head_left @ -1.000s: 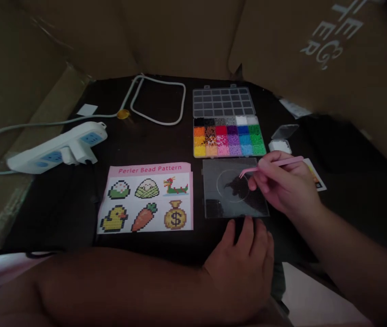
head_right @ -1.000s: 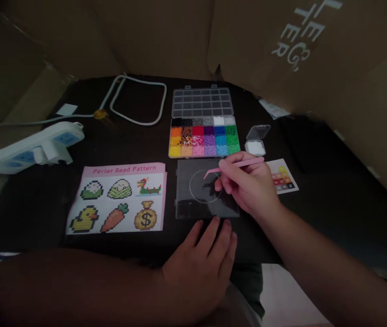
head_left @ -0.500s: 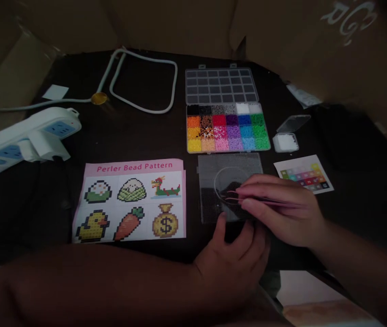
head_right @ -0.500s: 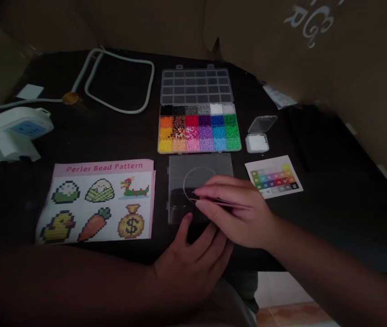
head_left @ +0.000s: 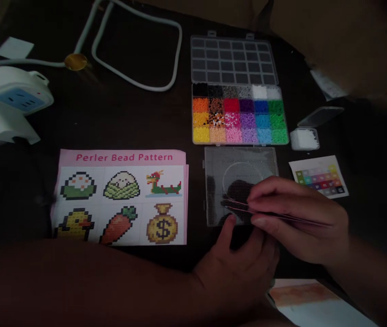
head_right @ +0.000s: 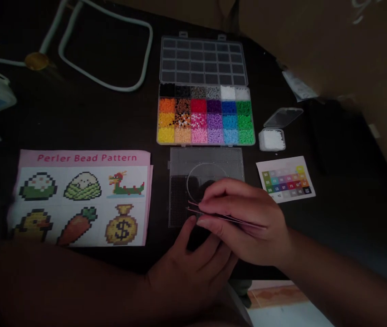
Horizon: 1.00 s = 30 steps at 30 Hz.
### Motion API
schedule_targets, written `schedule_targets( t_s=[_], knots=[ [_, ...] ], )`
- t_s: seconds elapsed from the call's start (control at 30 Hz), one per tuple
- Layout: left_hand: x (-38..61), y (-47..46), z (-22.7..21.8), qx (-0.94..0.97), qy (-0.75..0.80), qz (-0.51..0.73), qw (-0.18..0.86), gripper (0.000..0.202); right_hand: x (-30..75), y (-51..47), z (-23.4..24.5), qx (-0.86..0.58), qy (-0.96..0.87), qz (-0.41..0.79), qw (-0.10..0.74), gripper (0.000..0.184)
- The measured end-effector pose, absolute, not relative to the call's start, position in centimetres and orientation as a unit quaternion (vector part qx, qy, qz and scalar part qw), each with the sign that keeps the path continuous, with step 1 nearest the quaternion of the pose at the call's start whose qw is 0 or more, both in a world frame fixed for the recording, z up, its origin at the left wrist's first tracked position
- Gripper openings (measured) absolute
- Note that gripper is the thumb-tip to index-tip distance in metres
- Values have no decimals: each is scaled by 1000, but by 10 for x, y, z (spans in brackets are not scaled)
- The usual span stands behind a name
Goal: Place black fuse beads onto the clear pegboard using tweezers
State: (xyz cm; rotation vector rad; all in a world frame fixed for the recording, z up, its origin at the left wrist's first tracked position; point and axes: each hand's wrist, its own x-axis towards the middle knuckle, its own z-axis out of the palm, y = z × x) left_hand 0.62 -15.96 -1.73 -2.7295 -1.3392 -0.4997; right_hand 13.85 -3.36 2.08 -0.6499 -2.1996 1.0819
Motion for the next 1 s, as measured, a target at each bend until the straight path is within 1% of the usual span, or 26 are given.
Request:
schedule_targets(
  t_s=[0.13,0.27,0.4,0.6,0.83,1.0],
  knots=[
    [5,-158,-15,-882,-439,-168,25,35,139,-35,23,-257,-831,402,286,19],
    [5,-158,-15,-884,-436,-167,20,36,136,-36,21,-270,-826,394,300,19],
    [6,-160,-17,-884,-438,-165,24,37,135,-36,18,-279,-807,418,310,21],
    [6,-159,-16,-882,-441,-166,18,36,135,-33,17,-278,-801,439,297,23],
    [5,-158,-16,-879,-444,-172,20,35,135,-34,17,-273,-806,438,291,19],
    [6,-158,-15,-877,-447,-173,15,36,135,-33,17,-265,-816,431,281,22]
  ],
)
